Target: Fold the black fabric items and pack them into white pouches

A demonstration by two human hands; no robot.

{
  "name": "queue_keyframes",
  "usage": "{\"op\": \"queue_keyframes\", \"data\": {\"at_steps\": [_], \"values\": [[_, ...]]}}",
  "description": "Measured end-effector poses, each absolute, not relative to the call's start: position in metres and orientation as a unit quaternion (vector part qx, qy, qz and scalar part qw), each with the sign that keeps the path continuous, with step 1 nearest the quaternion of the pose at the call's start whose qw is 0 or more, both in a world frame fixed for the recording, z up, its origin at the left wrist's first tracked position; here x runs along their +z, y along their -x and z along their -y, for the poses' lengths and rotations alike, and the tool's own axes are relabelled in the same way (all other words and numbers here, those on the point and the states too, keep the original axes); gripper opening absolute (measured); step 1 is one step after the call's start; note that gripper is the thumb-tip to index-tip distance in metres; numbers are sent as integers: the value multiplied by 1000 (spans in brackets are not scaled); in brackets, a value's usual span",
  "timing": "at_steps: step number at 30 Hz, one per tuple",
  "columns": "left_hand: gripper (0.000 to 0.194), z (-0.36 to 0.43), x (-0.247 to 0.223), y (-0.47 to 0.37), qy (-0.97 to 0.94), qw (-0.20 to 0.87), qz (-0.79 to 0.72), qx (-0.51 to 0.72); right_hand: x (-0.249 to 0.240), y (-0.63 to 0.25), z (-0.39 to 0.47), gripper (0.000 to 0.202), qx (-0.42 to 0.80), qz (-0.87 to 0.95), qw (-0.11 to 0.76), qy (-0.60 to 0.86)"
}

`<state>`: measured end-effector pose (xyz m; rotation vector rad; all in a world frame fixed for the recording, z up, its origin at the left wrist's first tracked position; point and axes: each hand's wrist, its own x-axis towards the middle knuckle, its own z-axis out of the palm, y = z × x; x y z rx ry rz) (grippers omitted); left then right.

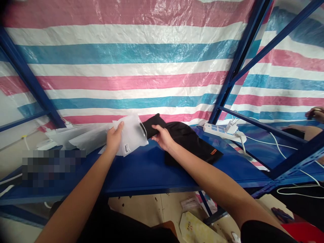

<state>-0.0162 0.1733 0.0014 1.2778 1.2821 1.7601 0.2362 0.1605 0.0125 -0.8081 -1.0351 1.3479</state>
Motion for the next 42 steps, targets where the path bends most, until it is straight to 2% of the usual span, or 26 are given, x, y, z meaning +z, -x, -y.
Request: {"op": "queue_keyframes", "data": {"at_steps": [3, 7, 12, 19, 22, 26, 28, 31, 35, 42], "values": [[58, -180, -2, 21, -416, 361, -453, 701, 17, -249, -167, 38, 525, 456, 626, 354], [56, -185, -5, 19, -373, 401, -410, 729, 20, -254, -162, 61, 483, 553, 587, 341], [43, -183, -2, 13, -360, 428, -375, 739, 12, -237, -146, 50, 579, 577, 488, 307], [37, -180, 12, 22, -293, 478, -372, 740, 16, -239, -140, 49, 518, 689, 398, 314], [44, -183, 10, 27, -303, 508, -359, 722, 17, -241, -141, 48, 516, 670, 431, 314], [58, -179, 6, 32, -421, 602, -390, 555, 13, -240, -148, 50, 517, 593, 528, 319], [51, -174, 5, 33, -496, 595, -395, 494, 11, -242, -152, 51, 512, 563, 557, 332], [44, -170, 5, 34, -533, 555, -399, 499, 11, -244, -156, 50, 519, 543, 563, 346], [55, -173, 6, 34, -490, 542, -414, 542, 10, -242, -155, 49, 558, 524, 552, 331], [72, -182, 3, 36, -435, 487, -438, 618, -2, -231, -151, 48, 584, 555, 480, 348]]}}
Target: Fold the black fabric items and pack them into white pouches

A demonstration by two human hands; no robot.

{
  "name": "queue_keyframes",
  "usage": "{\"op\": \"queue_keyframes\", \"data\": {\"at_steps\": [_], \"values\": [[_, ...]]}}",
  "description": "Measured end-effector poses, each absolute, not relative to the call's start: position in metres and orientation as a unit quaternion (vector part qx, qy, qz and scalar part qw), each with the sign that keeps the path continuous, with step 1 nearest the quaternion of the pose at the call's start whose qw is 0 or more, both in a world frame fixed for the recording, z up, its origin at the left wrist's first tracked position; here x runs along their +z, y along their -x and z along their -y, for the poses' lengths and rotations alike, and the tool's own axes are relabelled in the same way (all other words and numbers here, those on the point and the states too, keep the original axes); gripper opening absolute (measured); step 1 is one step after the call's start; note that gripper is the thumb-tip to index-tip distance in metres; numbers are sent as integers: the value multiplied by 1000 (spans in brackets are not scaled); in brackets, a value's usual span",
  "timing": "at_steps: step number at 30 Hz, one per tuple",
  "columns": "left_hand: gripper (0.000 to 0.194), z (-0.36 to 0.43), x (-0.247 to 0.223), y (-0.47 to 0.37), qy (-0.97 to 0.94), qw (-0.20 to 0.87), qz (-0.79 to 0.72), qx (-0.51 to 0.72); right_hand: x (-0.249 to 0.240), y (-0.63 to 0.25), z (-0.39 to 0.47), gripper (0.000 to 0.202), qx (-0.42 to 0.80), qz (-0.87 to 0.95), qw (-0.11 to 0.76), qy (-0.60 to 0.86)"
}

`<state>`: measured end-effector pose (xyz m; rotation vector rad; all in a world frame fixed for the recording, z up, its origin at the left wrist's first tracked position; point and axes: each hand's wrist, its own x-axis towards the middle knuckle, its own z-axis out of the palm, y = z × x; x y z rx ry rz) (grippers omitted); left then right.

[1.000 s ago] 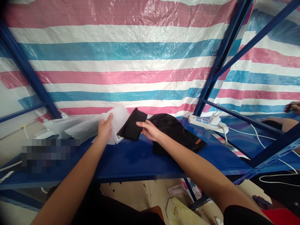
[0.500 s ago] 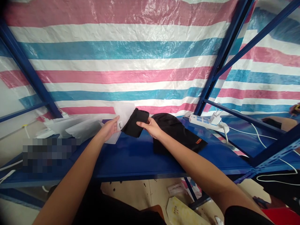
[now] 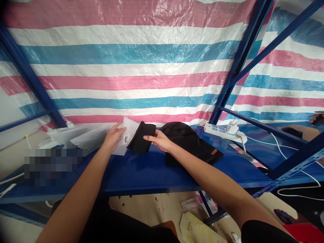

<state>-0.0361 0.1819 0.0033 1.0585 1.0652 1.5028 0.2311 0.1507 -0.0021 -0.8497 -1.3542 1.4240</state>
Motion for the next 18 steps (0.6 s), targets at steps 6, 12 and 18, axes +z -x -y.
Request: {"op": "queue_keyframes", "data": {"at_steps": [6, 12, 18], "values": [[75, -188, 2, 55, -511, 322, -546, 580, -3, -229, -150, 46, 599, 541, 481, 343], [65, -173, 7, 68, -675, -3, -658, 335, 5, -237, -153, 29, 631, 472, 534, 305], [52, -156, 13, 52, -693, -200, -650, 239, 7, -238, -155, 25, 634, 453, 539, 320]]}}
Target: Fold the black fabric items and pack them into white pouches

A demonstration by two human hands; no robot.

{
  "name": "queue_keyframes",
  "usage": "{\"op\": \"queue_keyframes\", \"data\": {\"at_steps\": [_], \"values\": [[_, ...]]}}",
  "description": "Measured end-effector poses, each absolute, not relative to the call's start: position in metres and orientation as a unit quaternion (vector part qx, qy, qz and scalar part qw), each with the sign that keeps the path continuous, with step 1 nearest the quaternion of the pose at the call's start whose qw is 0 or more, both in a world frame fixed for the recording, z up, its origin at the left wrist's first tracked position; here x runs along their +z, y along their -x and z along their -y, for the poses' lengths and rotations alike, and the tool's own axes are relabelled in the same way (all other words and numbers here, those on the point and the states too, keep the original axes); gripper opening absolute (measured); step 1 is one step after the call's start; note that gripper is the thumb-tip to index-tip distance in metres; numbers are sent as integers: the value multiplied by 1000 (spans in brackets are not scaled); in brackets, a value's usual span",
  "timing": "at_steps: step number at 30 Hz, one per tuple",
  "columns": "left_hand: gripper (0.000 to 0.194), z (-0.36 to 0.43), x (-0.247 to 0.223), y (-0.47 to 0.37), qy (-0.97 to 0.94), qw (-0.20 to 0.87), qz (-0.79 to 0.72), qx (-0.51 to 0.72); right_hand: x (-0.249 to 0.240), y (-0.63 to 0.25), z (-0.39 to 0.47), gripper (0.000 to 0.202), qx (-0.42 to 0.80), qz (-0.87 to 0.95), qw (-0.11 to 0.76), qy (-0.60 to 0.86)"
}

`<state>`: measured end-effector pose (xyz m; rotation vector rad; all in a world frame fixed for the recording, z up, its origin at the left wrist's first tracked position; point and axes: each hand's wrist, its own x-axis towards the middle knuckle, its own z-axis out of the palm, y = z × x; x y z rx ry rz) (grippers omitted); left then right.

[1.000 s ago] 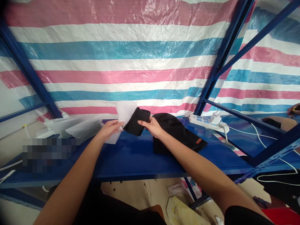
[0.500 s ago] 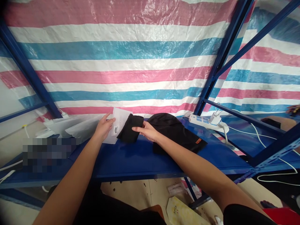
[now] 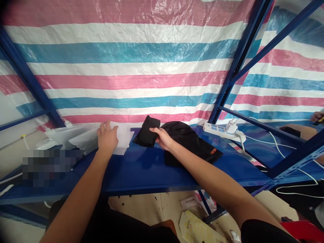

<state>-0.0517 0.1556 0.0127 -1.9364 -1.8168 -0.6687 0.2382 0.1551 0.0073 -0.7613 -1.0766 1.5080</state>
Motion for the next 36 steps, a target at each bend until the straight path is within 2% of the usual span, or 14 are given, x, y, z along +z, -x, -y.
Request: {"op": "queue_keyframes", "data": {"at_steps": [2, 4, 6, 8, 13, 17, 21, 27, 31, 36], "values": [[47, -156, 12, 46, 729, 187, 613, -241, 8, -237, -154, 23, 635, 454, 537, 320], [43, -158, 9, 41, 788, 113, 562, -223, 9, -237, -153, 22, 635, 456, 536, 319], [44, -160, 3, 37, 826, 39, 531, -184, 9, -237, -153, 21, 635, 453, 537, 320], [48, -161, -2, 35, 831, 7, 536, -148, 10, -238, -153, 19, 636, 448, 539, 323], [56, -159, -5, 40, 808, -8, 576, -124, 11, -240, -156, 15, 652, 420, 544, 319], [55, -161, -5, 43, 803, -28, 585, -112, 11, -242, -159, 15, 680, 391, 525, 331], [56, -169, -10, 30, 806, -28, 572, -150, 10, -241, -160, 15, 694, 385, 506, 338], [42, -174, -10, -1, 775, -40, 583, -239, 10, -242, -161, 12, 694, 381, 510, 336], [33, -171, -7, 3, 774, -34, 576, -259, 10, -245, -163, 16, 694, 382, 513, 330], [31, -170, -15, 12, 791, -56, 559, -243, 9, -245, -163, 17, 701, 373, 518, 319]]}}
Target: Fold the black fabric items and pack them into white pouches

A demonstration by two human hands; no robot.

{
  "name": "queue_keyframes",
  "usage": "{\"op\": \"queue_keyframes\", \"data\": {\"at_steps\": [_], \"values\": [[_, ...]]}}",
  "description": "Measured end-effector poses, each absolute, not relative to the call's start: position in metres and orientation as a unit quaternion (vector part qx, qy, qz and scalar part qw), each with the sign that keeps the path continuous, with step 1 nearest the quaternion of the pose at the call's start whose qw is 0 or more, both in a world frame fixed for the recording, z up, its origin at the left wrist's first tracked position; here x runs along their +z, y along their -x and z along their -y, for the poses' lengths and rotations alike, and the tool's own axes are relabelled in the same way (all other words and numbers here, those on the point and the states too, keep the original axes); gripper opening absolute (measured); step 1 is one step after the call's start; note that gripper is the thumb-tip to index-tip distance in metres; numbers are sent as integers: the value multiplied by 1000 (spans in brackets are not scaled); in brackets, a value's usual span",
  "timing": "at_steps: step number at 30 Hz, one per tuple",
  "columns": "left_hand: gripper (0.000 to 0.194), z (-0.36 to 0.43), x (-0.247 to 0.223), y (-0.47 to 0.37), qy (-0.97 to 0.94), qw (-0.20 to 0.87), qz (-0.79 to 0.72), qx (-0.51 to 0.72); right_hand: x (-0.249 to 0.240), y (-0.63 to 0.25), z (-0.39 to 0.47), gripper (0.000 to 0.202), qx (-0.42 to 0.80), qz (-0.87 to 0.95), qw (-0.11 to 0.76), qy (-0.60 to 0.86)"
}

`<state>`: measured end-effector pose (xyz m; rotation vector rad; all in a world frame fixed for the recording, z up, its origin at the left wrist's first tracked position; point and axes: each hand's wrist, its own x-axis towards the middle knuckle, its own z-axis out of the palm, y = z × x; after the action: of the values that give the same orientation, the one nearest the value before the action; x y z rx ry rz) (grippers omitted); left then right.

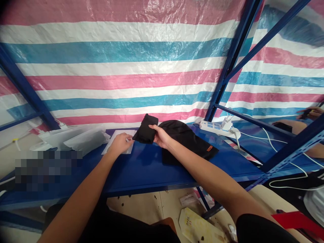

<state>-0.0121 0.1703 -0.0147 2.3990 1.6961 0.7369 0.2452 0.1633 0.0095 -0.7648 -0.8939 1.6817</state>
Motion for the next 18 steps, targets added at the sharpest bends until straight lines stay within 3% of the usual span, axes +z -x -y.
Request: {"op": "queue_keyframes", "data": {"at_steps": [5, 10, 13, 18], "values": [[35, -169, -16, 6, -781, 99, -537, 304, 7, -243, -164, 16, 700, 371, 512, 331], [54, -161, -5, -9, -682, 390, -391, 480, 2, -239, -163, 19, 683, 422, 506, 315], [71, -161, -5, -13, -625, 482, -344, 509, 2, -238, -165, 22, 707, 403, 500, 297], [82, -172, -10, -5, -525, 495, -377, 581, 8, -251, -171, 66, 743, 344, 478, 318]]}}
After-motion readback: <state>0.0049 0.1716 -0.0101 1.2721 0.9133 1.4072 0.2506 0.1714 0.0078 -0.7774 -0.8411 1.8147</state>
